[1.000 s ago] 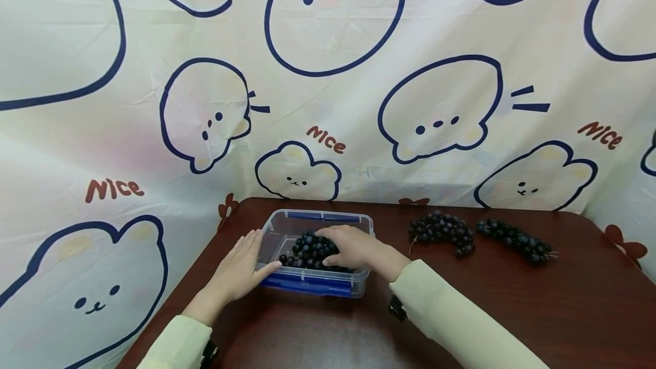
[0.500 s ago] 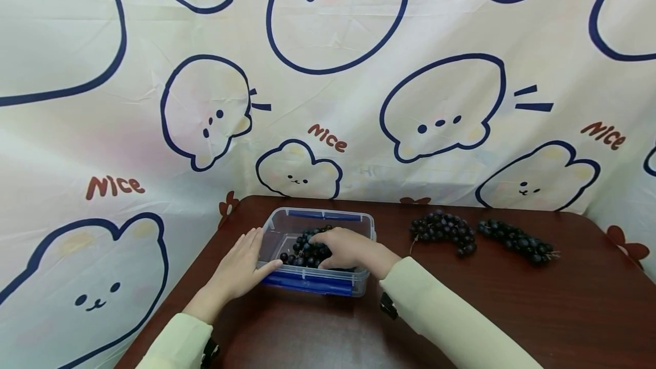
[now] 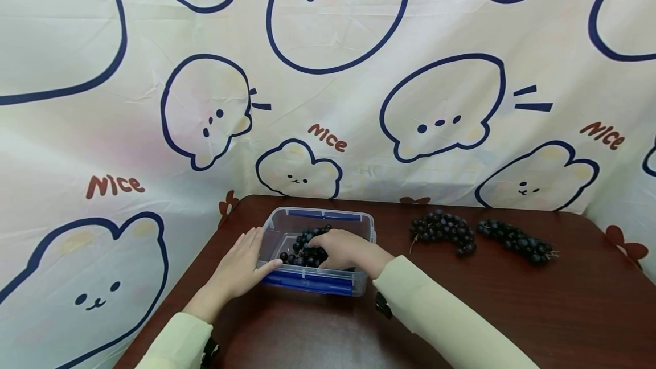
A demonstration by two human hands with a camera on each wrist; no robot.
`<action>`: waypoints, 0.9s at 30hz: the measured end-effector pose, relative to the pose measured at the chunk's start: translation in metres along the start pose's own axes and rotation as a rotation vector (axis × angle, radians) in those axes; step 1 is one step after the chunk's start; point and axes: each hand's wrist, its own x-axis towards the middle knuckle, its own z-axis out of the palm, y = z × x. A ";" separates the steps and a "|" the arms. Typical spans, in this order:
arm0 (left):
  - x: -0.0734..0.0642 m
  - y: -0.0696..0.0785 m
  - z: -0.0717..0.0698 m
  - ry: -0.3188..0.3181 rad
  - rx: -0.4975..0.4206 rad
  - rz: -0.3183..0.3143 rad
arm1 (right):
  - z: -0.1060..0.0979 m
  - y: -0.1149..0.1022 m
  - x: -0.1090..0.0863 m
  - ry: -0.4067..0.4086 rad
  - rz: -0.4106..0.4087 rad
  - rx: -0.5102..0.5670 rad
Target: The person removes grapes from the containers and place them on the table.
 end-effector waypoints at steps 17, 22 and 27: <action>0.001 0.000 0.001 -0.004 0.002 0.003 | 0.007 -0.001 0.012 -0.023 -0.001 0.068; 0.001 -0.001 0.001 0.001 0.008 0.004 | 0.006 0.000 0.015 -0.059 0.005 0.099; 0.001 0.000 0.001 0.001 0.005 0.003 | 0.007 0.000 0.019 -0.120 0.029 0.160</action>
